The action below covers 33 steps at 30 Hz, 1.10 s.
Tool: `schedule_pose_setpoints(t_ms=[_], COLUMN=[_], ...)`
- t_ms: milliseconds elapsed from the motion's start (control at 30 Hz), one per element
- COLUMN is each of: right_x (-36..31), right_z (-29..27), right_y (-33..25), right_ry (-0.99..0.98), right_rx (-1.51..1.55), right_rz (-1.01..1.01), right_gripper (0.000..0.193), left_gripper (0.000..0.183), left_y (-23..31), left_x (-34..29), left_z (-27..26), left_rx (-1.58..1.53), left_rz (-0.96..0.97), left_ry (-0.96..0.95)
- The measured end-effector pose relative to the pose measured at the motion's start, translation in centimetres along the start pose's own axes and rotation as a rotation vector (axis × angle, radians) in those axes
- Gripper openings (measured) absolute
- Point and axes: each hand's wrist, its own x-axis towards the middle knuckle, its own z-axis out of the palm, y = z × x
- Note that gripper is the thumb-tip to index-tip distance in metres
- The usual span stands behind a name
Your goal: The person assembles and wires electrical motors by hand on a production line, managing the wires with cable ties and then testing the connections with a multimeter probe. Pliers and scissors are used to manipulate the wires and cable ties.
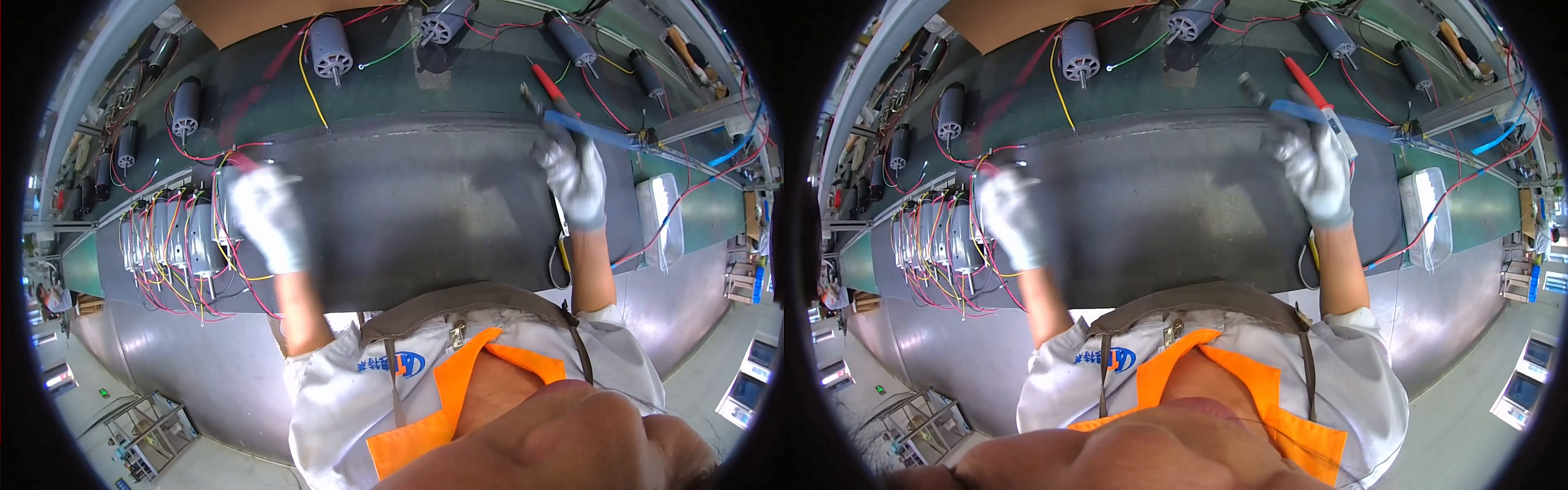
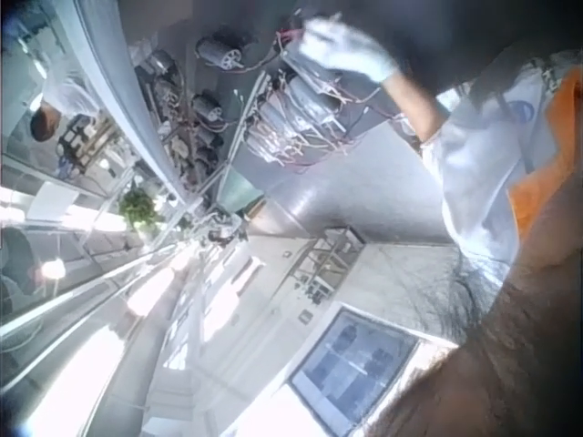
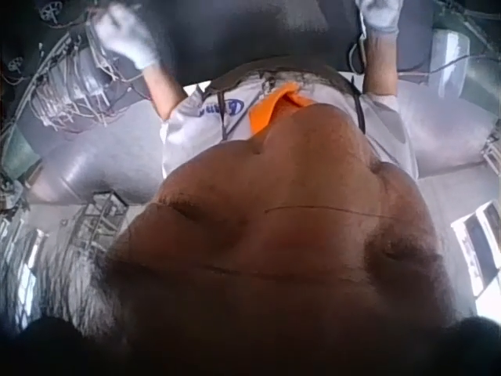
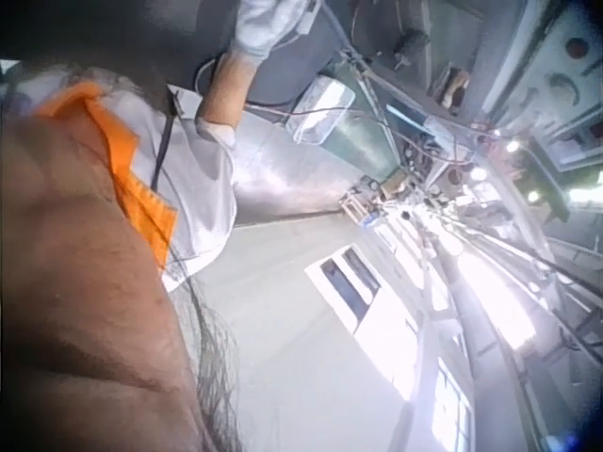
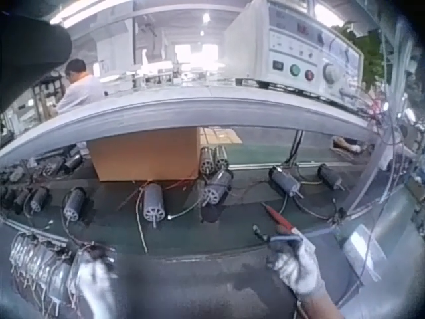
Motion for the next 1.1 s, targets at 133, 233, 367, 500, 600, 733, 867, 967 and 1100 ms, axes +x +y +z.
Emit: schedule_pose_setpoints(t_ms=[133,233,367,500,600,733,867,967,1100], right_x=[6.3,15.7,27.1,26.3,18.0,5.4,-6.4,-10.3,-11.2], right_z=[-9.7,-9.3,-9.0,-22.0,-10.5,-0.4,2.2,3.8,5.3], right_y=[5.0,11.8,18.2,15.6,12.0,6.0,8.6,9.2,9.0], right_ry=[0.412,0.299,0.465,0.548,0.268,0.112,0.080,-0.016,-0.307], right_rx=[0.049,0.139,0.407,-0.028,-0.992,-1.810,-1.854,-1.876,-1.906], right_rz=[0.464,0.443,0.375,0.093,0.493,0.492,0.417,0.520,0.622], right_gripper=[0.039,0.039,0.034,0.017,0.015,0.029,0.028,0.033,0.034], left_gripper=[0.055,0.055,0.052,0.050,0.045,0.043,0.056,0.064,0.079], left_y=[-5.1,-2.2,1.5,5.7,2.8,5.0,6.5,7.2,7.4], left_x=[6.8,4.9,2.6,2.3,0.4,-2.4,-5.5,-6.9,-8.8], left_z=[-9.9,-7.8,-1.5,4.2,4.4,8.2,11.3,12.0,11.3], left_rx=[1.095,0.761,0.448,0.077,0.028,-0.124,-0.190,-0.242,0.062], left_rz=[0.245,0.393,0.516,0.629,0.557,0.609,0.498,0.482,0.468], left_ry=[0.597,0.475,0.161,-0.138,-0.188,-0.444,-0.438,-0.510,-0.525])
